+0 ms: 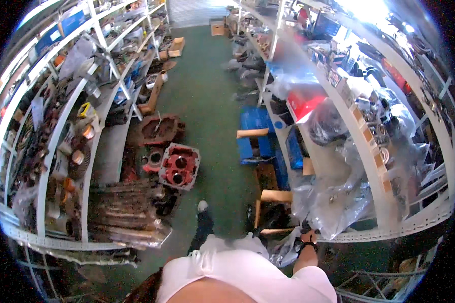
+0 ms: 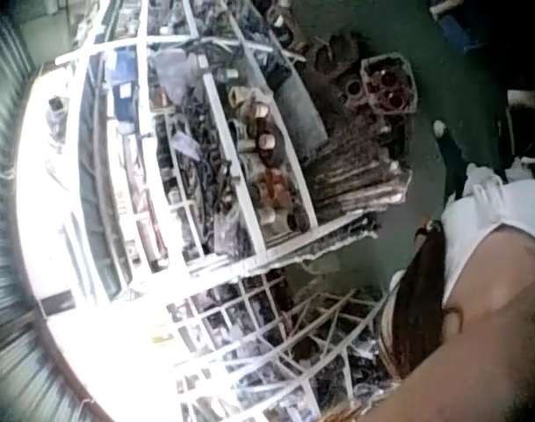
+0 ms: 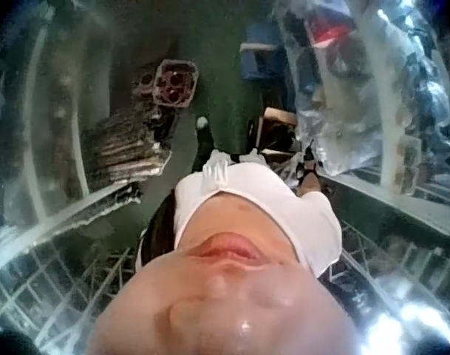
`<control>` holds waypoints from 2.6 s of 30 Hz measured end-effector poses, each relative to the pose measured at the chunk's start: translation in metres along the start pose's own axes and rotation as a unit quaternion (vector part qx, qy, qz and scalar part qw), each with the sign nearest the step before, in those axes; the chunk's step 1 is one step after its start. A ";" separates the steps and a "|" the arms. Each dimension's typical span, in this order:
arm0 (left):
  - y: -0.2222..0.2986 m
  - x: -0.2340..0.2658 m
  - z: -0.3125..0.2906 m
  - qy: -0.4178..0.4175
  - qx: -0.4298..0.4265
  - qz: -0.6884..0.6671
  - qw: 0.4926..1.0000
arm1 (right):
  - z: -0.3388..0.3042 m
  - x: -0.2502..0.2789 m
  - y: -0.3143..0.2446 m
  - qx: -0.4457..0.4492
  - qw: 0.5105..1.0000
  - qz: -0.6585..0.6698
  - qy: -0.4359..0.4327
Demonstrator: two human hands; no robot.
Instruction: The person wipes a variety of automotive components including a control unit, piping, and metal cylinders using a cloth while moving between storage shelves.
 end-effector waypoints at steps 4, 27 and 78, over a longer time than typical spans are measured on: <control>0.009 0.014 0.090 -0.044 -0.062 0.162 0.984 | -0.037 0.046 -0.122 0.122 0.992 0.030 -0.002; 0.189 0.034 0.441 -0.143 -0.332 0.338 0.869 | 0.016 0.101 -0.210 -0.180 0.940 0.232 0.173; 0.470 0.288 0.797 -0.016 -0.079 0.100 0.992 | 0.265 0.268 -0.901 -0.019 0.977 0.175 0.117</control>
Point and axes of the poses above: each hand's wrist, its own z-axis towards the middle knuckle, its own x-axis out of the back of the hand, y = z × x, the point moved 8 cm from there along z, towards the middle knuckle, and after that the axes turned 6 degrees about -x, right-handed, at the moved point
